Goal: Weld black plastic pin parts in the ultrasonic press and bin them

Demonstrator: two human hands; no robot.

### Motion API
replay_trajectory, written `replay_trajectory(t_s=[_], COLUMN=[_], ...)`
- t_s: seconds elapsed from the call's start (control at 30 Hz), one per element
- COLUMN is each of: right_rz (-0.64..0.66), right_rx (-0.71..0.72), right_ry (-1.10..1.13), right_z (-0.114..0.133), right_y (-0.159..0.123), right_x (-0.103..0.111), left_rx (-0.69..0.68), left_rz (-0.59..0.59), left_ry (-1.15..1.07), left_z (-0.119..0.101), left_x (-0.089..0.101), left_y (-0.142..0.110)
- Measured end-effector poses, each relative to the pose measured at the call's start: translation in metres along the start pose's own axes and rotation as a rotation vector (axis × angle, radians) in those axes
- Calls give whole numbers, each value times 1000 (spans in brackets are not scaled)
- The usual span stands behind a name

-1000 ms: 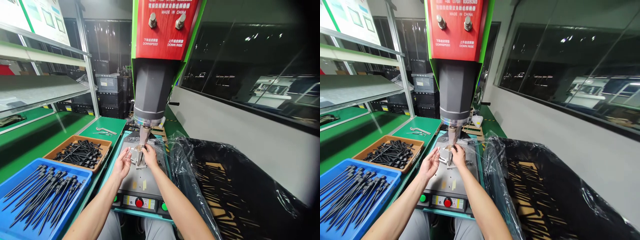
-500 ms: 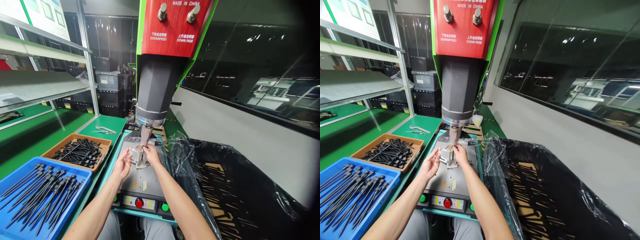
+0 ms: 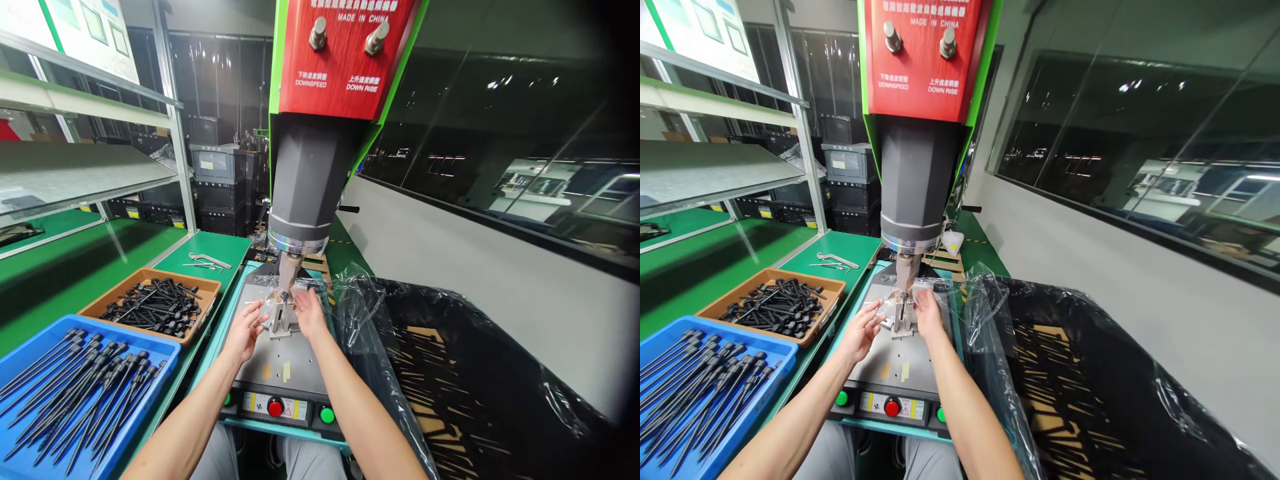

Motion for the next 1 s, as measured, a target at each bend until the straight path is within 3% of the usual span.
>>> replay_trajectory(t_s=[0.17,0.33,0.47,0.7,1.0], right_rz=[-105,-139,-129,-128,-139], right_rx=[-141,-77,-4,-138,-94], right_ry=[102,207,265,259,276], right_z=[9,39,42,10,28], right_y=[33,57,50,19,25], right_x=[19,15,13,14,4], left_rx=[-49,-193,-317,-256,-267], left_rz=[-19,-41,-15,-75,-110], left_ry=[161,160,129,48,18], left_z=[-3,-30,-40,-14,-30], left_x=[0,-18,-25,1,-9], left_y=[14,47,63,60,67])
Point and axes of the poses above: each hand's wrist, its own y-axis towards the middle knuckle, its own x-axis out of the back of the hand, z = x × y, the point moved 1 cm from there along y, towards the middle knuckle, and after that the axes turned 4 degrees about x, right-handed, at the moved point
